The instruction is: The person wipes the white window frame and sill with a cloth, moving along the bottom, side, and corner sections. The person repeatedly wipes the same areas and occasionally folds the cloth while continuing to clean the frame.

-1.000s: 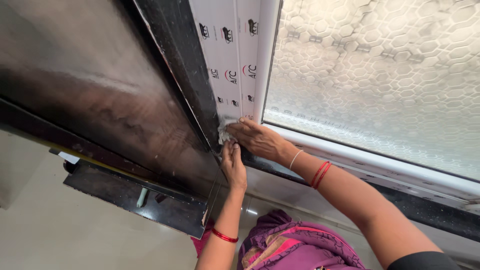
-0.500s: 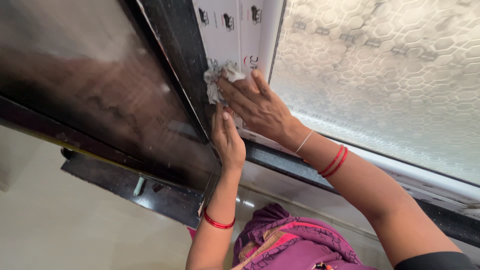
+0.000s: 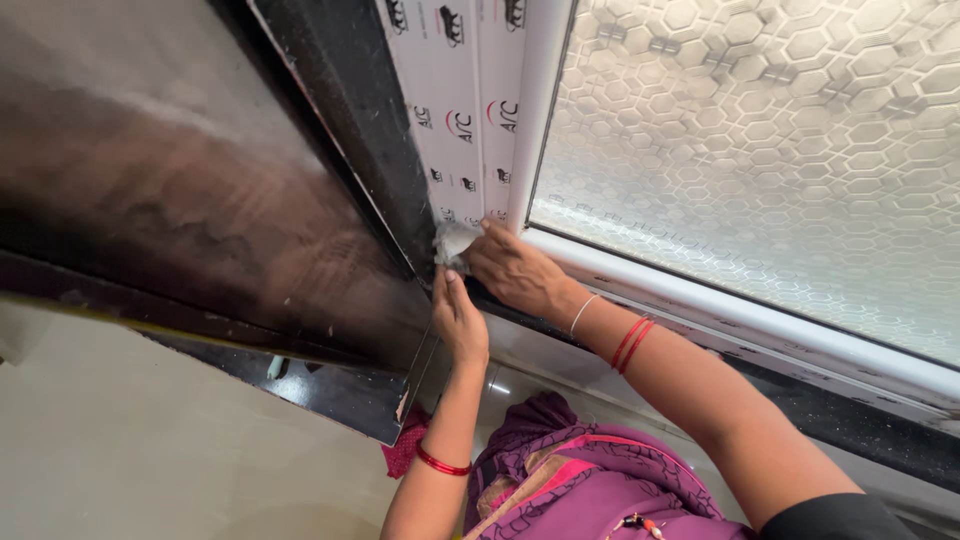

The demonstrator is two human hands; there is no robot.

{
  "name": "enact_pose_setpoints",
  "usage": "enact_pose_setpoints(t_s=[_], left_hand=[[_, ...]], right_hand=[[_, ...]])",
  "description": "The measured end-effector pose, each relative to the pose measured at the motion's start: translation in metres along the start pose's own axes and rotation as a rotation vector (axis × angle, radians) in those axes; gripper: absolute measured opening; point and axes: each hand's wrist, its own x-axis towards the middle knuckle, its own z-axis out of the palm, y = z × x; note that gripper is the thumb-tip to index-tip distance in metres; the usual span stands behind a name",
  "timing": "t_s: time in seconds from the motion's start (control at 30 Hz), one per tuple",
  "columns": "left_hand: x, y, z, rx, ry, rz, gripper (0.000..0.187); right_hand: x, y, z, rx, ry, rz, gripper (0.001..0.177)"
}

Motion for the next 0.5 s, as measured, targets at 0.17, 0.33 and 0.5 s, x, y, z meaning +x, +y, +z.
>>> enact_pose_setpoints(t_s=[0.17,0.33,0.5], left_hand=[[0.001,-0.012,-0.006,0.083,-0.071,0.029,0.055],[0.01,-0.02,-0.012,0.155,-0.107,-0.123,0.056],[0.007,-0.016,-0.013,0.234,-0.17,-0.045,0.056]], right_hand=[[0.001,-0.019,0.022,0.05,0.029,0.0,0.038],[0.003,-0.029,0.019,0.026,-0.01,0.035,0.042],[-0.01,-0.034,0.01,0.102,-0.072,0.066,0.042]])
